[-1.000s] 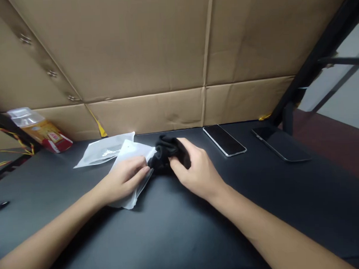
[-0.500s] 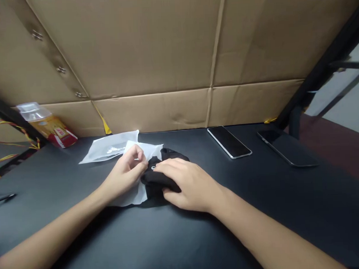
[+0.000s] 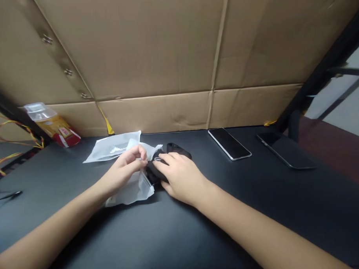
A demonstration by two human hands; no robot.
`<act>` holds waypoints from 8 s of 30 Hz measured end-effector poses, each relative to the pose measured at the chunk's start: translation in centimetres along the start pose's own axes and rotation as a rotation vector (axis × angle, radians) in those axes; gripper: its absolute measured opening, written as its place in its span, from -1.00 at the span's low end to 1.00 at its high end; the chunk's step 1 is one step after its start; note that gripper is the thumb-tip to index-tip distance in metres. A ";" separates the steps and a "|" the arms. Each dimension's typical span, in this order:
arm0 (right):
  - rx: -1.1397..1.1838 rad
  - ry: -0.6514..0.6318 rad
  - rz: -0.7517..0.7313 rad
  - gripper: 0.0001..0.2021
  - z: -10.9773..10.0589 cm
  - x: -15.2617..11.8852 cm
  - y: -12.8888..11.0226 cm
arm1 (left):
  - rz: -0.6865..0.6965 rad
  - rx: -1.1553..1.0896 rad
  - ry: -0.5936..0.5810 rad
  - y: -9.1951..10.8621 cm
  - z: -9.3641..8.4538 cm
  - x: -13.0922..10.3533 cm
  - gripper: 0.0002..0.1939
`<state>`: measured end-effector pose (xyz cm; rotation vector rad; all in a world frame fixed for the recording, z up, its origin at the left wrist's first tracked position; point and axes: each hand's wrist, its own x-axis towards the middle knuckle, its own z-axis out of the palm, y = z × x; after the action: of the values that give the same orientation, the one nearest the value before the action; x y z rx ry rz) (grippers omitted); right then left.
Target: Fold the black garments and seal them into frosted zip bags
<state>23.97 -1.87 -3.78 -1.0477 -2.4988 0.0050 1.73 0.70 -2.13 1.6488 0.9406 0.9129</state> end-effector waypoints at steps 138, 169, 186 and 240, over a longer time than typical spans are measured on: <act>0.384 -0.044 0.034 -0.77 -0.2 -0.4 -2.2 | 0.044 0.855 -0.278 -0.2 -2.1 -0.1 -0.17; 0.215 -0.103 -0.244 -0.67 0.7 -1.2 -1.9 | 0.234 0.838 -0.587 -0.1 -3.1 -0.7 0.06; 0.373 -0.172 -0.234 -0.46 0.8 -2.3 -3.5 | 0.257 0.857 -0.596 1.0 -2.8 -0.7 -0.12; 0.136 0.113 0.058 -0.70 -1.5 -1.5 7.0 | 0.662 1.061 -0.030 -3.5 -2.8 1.5 -0.38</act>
<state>30.19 1.88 -4.16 -1.0348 -2.3314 0.1276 -0.71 3.82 -4.74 2.9899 0.9205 0.8314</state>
